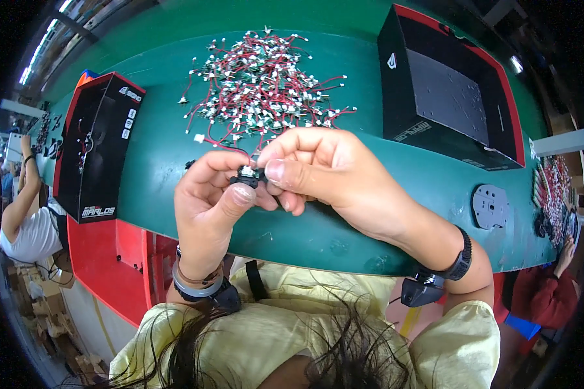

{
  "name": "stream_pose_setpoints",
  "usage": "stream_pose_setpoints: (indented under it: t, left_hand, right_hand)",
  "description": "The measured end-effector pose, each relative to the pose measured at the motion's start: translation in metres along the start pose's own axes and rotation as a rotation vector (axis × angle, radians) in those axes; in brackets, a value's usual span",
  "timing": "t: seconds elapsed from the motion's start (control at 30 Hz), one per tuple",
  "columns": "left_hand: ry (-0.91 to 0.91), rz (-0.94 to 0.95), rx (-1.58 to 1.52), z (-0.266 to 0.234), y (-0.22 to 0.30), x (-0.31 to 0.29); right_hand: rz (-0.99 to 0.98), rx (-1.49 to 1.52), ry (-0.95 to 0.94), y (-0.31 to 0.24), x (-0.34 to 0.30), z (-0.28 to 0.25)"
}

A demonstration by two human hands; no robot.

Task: Manually assemble and wire small electronic components at a factory workbench.

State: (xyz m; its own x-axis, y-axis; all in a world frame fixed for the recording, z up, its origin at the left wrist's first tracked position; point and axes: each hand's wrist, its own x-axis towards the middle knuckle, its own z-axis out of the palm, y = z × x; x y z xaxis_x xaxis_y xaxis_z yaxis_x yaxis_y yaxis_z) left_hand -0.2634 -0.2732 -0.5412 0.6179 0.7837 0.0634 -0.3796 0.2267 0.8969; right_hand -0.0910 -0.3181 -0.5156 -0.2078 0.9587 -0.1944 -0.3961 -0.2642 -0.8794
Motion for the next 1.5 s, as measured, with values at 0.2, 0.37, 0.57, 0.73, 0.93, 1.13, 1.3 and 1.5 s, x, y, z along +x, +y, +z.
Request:
stream_pose_setpoints:
  t: [0.2,0.37,0.57,0.73,0.93,1.13,1.3,1.5]
  left_hand:
    - [0.192,0.195,0.555,-0.008,0.043,-0.028]
    - [0.794,0.42,1.157,-0.092,0.141,-0.033]
    - [0.814,0.38,1.269,-0.118,0.122,-0.04]
    - [0.817,0.506,1.321,-0.161,0.129,-0.067]
    - [-0.068,0.423,1.1,-0.069,0.06,-0.036]
    - [-0.124,0.37,0.907,0.043,-0.011,0.001]
    - [-0.184,0.441,1.12,0.032,0.01,-0.001]
    - [-0.393,0.482,1.21,0.031,0.01,0.001]
  right_hand:
    - [0.016,-0.121,0.028,0.007,-0.005,-0.002]
    - [0.08,-0.122,0.063,0.012,-0.006,-0.004]
    - [0.136,-0.237,0.077,0.018,-0.005,-0.006]
    - [-0.176,-0.447,-0.045,0.045,0.006,-0.011]
    - [-0.359,-0.469,0.075,0.033,-0.012,0.032]
    - [-0.478,-0.498,0.369,0.026,-0.056,-0.002]
    - [-0.438,-0.796,1.093,-0.008,-0.157,-0.063]
    - [0.066,-1.376,1.933,-0.017,-0.301,-0.195]
